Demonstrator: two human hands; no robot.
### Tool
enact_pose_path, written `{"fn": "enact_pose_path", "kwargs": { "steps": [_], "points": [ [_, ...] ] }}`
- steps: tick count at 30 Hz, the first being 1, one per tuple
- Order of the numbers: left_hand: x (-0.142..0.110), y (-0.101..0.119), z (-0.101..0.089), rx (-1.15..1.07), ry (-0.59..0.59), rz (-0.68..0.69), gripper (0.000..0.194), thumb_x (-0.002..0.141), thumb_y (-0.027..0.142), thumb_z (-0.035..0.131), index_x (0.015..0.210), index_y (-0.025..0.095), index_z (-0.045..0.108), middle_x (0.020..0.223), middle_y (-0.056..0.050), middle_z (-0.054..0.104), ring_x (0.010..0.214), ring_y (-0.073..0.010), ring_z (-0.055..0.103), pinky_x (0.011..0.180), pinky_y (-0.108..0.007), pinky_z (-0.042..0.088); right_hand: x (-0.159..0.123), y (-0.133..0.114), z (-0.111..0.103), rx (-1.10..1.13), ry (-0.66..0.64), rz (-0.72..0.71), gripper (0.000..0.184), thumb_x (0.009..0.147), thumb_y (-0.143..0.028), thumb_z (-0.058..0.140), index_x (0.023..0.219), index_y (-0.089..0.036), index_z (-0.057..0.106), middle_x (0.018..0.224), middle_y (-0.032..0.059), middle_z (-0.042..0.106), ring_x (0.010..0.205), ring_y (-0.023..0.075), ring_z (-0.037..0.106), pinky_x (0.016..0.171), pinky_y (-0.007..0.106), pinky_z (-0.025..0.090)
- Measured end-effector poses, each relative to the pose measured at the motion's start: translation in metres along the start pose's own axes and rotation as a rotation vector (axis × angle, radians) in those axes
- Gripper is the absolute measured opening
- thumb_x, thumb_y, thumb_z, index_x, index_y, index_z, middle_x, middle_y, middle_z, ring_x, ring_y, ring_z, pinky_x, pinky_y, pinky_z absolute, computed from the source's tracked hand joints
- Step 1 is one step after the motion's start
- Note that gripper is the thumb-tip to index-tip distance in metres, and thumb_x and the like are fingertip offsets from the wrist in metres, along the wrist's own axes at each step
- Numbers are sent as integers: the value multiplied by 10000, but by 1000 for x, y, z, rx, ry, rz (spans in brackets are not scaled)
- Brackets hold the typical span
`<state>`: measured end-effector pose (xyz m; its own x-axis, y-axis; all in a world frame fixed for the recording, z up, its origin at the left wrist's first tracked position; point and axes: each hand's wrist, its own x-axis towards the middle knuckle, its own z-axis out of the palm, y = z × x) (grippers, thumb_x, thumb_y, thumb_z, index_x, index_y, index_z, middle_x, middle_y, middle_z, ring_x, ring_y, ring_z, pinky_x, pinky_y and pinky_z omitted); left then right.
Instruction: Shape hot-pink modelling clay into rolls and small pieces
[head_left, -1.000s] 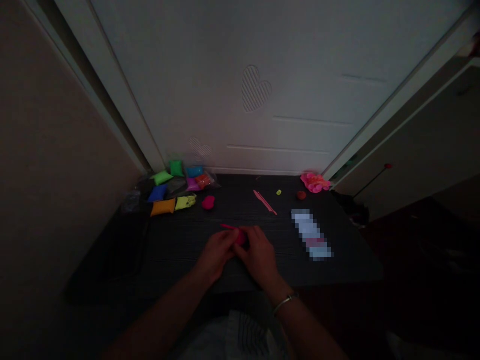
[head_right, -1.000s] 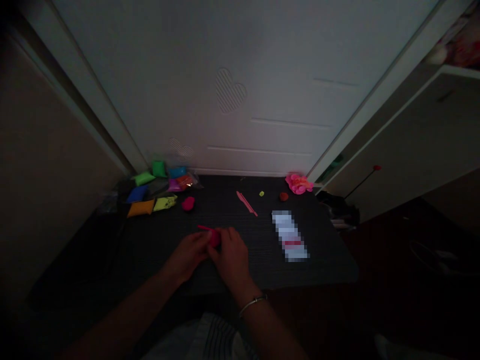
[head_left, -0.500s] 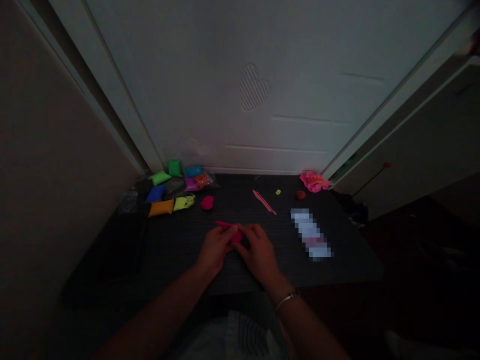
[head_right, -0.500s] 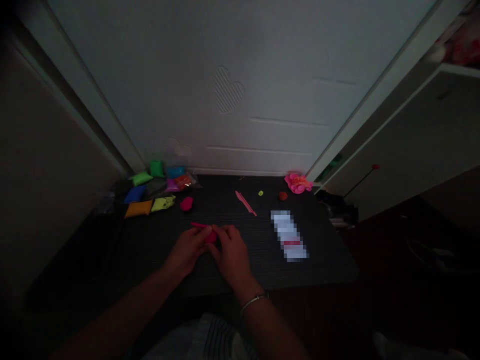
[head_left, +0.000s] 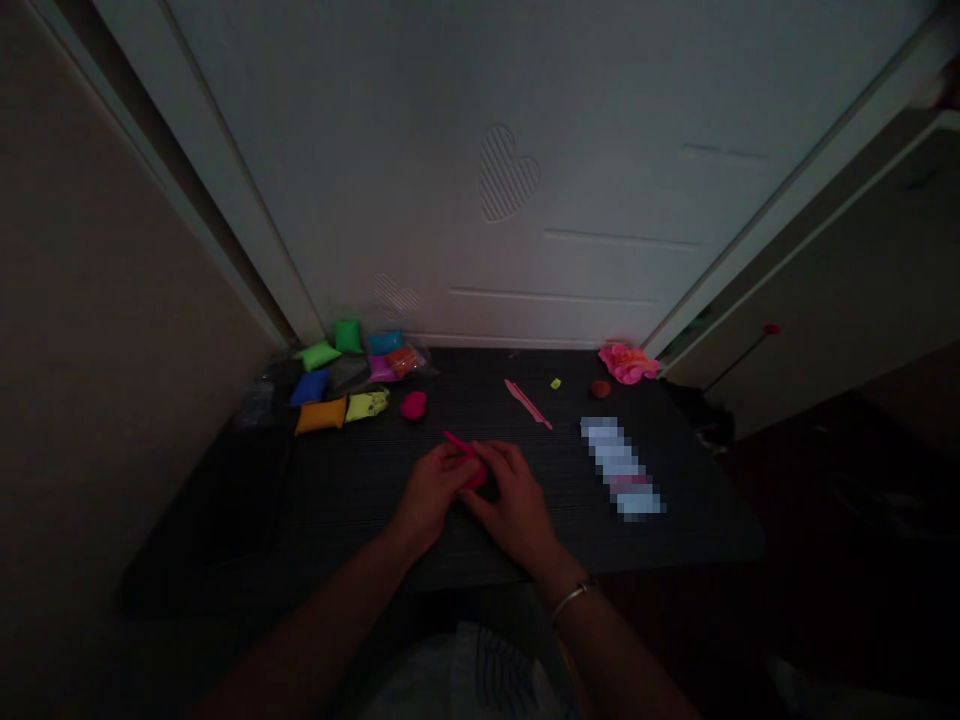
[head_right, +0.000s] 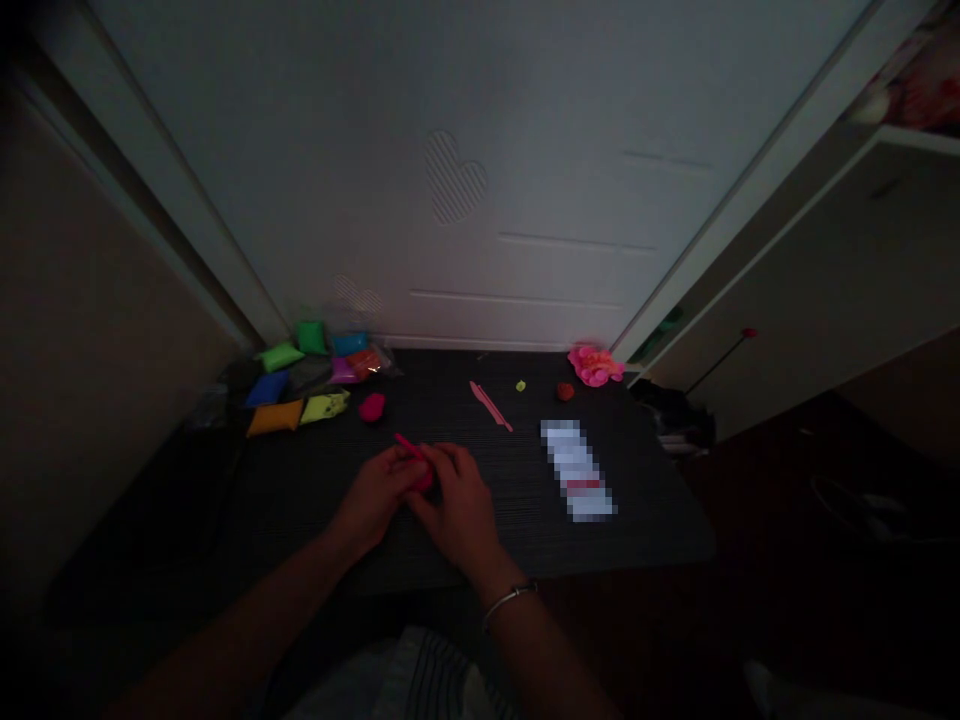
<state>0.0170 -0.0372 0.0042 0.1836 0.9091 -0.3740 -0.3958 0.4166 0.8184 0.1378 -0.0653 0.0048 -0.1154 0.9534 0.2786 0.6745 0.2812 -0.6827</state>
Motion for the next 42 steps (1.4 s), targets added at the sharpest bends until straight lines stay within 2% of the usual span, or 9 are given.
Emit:
{"fn": "enact_pose_path", "kwargs": {
  "steps": [4, 10, 16, 23, 26, 30, 33, 37, 42],
  "points": [
    [-2, 3, -1, 51, -87, -17, 355, 576, 188, 705, 897, 126, 566, 726, -31, 638, 611, -106, 574, 591, -217, 422, -1, 2, 1, 1, -15, -22, 476, 739, -281, 577, 1196, -255, 445, 1161, 69, 440, 1047, 192, 455, 880, 341, 415],
    [-3, 6, -1, -6, -72, -45, 338, 569, 183, 706, 868, 126, 560, 685, -13, 621, 573, -90, 556, 580, -212, 415, -1, 1, 0, -2, -16, -21, 511, 713, -324, 608, 1195, -264, 449, 1157, 70, 454, 1050, 211, 456, 887, 373, 410],
    [-1, 14, -10, 78, -268, -122, 313, 606, 166, 682, 891, 131, 557, 693, -27, 619, 602, -111, 572, 586, -229, 424, -2, -1, -1, 106, -41, -81, 545, 724, -290, 603, 1232, -310, 403, 1165, 54, 442, 1061, 193, 453, 895, 350, 410],
    [-2, 11, -8, -62, -220, -99, 278, 642, 186, 664, 893, 147, 552, 719, -20, 620, 613, -104, 573, 636, -249, 444, -2, 0, 0, 228, -36, -59, 575, 690, -290, 642, 1219, -326, 418, 1205, 50, 404, 1105, 210, 412, 931, 376, 367],
    [0, 16, -11, 20, -273, -158, 317, 631, 162, 668, 922, 133, 547, 777, -52, 636, 642, -119, 587, 646, -260, 450, 0, 2, -5, 378, -102, -4, 586, 689, -304, 642, 1225, -314, 407, 1194, 46, 403, 1066, 193, 434, 880, 342, 397],
    [3, 26, -20, 143, -465, -272, 352, 611, 156, 680, 932, 126, 539, 706, -42, 633, 588, -126, 583, 591, -270, 456, 6, 11, -14, 564, -231, 96, 437, 750, -297, 577, 1173, -278, 468, 1026, 27, 486, 817, 123, 507, 697, 263, 438],
    [4, 30, -25, 191, -578, -329, 343, 596, 156, 685, 902, 126, 534, 675, -45, 642, 546, -126, 582, 570, -272, 457, 12, 16, -23, 618, -338, 81, 423, 761, -276, 565, 1174, -264, 470, 968, 16, 503, 754, 102, 506, 664, 244, 429],
    [4, 30, -26, 234, -623, -354, 323, 572, 160, 693, 865, 118, 564, 704, -72, 663, 547, -135, 596, 572, -276, 464, 22, 11, -37, 506, -475, -74, 453, 756, -214, 567, 1191, -277, 455, 1114, 31, 469, 846, 108, 513, 713, 243, 433],
    [3, 29, -23, 289, -634, -379, 210, 574, 156, 689, 758, 113, 596, 707, -80, 671, 558, -131, 602, 553, -242, 452, 33, 3, -49, 277, -590, -199, 310, 765, -183, 557, 1067, -253, 566, 1020, 25, 527, 858, 120, 539, 767, 261, 428]
  ]
}}
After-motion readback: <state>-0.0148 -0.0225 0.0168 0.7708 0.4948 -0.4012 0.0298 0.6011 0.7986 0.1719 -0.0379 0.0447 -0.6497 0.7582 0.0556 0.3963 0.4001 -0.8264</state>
